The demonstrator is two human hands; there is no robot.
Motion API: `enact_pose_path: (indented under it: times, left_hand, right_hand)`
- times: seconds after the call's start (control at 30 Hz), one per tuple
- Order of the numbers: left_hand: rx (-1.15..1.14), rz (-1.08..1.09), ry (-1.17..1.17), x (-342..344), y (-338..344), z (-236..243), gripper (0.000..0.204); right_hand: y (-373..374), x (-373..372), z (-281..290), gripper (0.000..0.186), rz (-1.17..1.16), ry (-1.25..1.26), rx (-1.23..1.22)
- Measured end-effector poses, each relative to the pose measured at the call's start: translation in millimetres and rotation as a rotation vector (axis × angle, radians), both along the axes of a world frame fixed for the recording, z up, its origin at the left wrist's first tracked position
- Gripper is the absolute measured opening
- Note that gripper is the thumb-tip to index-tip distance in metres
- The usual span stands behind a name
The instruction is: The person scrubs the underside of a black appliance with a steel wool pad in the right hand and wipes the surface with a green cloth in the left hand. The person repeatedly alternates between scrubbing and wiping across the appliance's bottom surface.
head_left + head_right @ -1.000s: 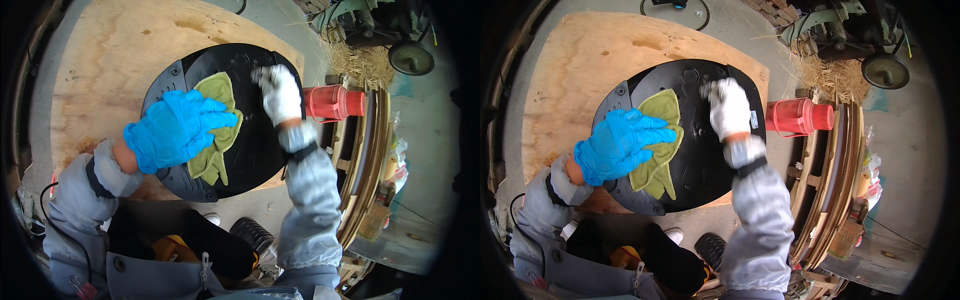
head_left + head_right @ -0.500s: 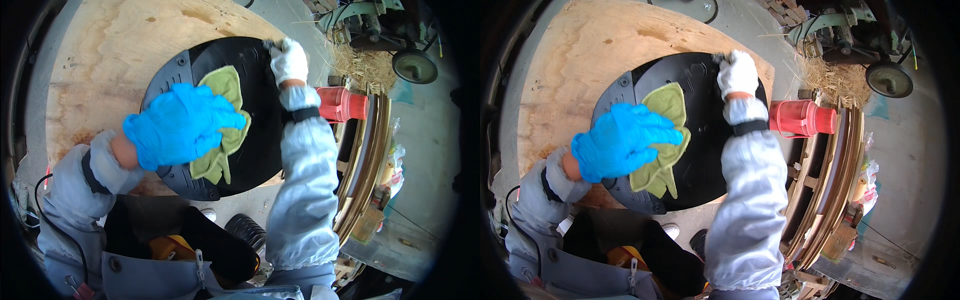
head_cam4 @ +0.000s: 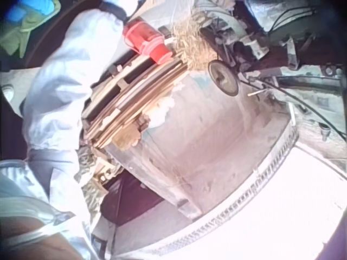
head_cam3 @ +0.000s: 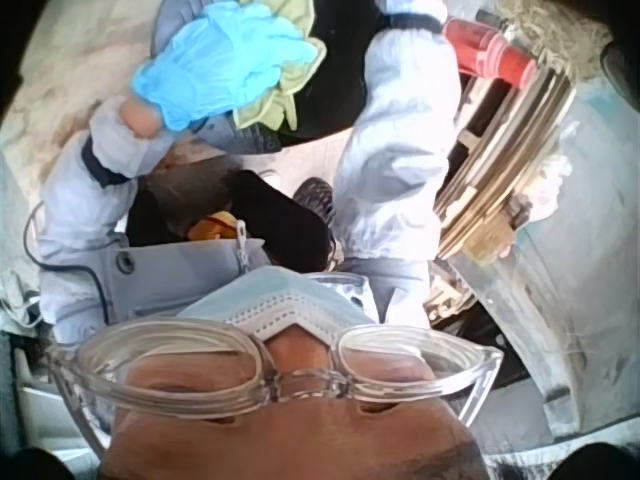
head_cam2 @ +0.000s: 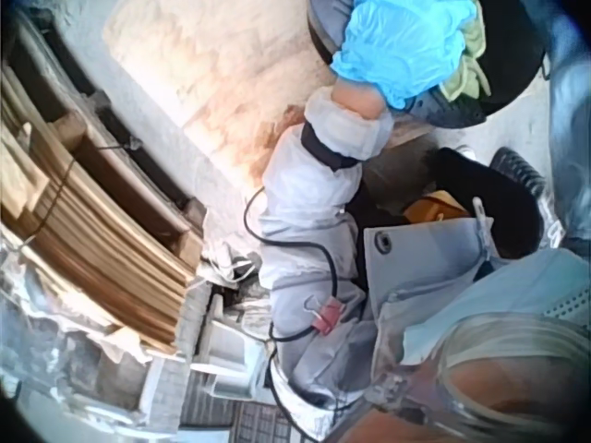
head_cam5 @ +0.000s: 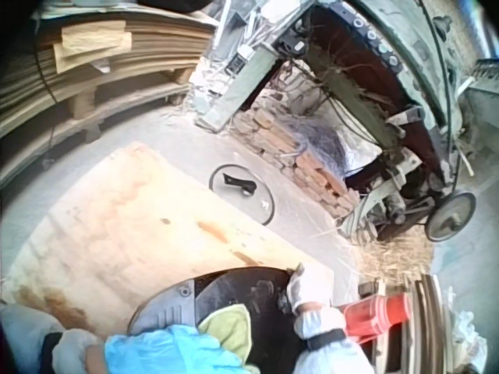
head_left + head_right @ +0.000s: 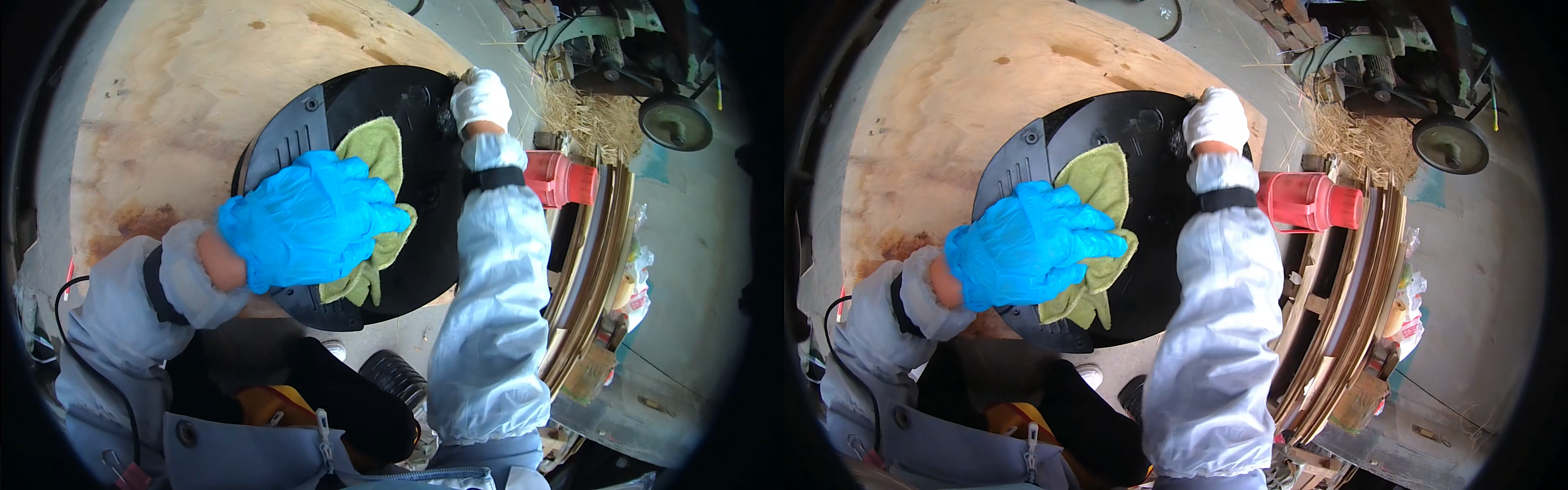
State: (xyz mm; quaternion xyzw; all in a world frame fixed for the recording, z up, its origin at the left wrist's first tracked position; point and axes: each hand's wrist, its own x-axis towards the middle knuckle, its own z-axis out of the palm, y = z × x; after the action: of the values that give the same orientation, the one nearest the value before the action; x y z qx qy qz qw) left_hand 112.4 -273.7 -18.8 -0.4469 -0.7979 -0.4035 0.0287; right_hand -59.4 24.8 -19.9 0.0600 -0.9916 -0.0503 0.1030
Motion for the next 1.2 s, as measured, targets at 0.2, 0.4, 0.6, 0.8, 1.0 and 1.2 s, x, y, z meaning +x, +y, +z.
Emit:
enact_pose_path:
  times: [0.2,0.4,0.6,0.8,1.0,1.2]
  left_hand:
    - [0.05,0.02,0.005,2.8,-0.4,-0.6,0.049]
    - [0.064,-0.039,-0.031,0.7,0.7,-0.1,0.051]
    - [0.038,-0.044,-0.046,2.0,0.9,2.0,0.049]
    - [0.082,-0.017,-0.081,-0.3,0.0,-0.7,0.048]
    - [0.104,-0.023,-0.031,1.1,1.0,-1.7,0.047]
    - [0.084,-0.017,-0.031,2.8,3.8,-2.4,0.045]
  right_hand:
    - [16.3,78.5,9.0,0.006,0.12,-0.021,-0.154]
    - [23.4,132.3,20.7,0.01,0.255,-0.048,-0.067]
    - [1.6,16.4,5.0,0.008,0.035,0.015,-0.065]
    - [24.4,111.4,16.6,0.006,0.124,-0.059,-0.143]
    - [38.2,184.3,28.8,0.007,0.168,-0.141,-0.085]
    - [36.2,80.0,2.7,0.002,0.192,0.009,-0.024]
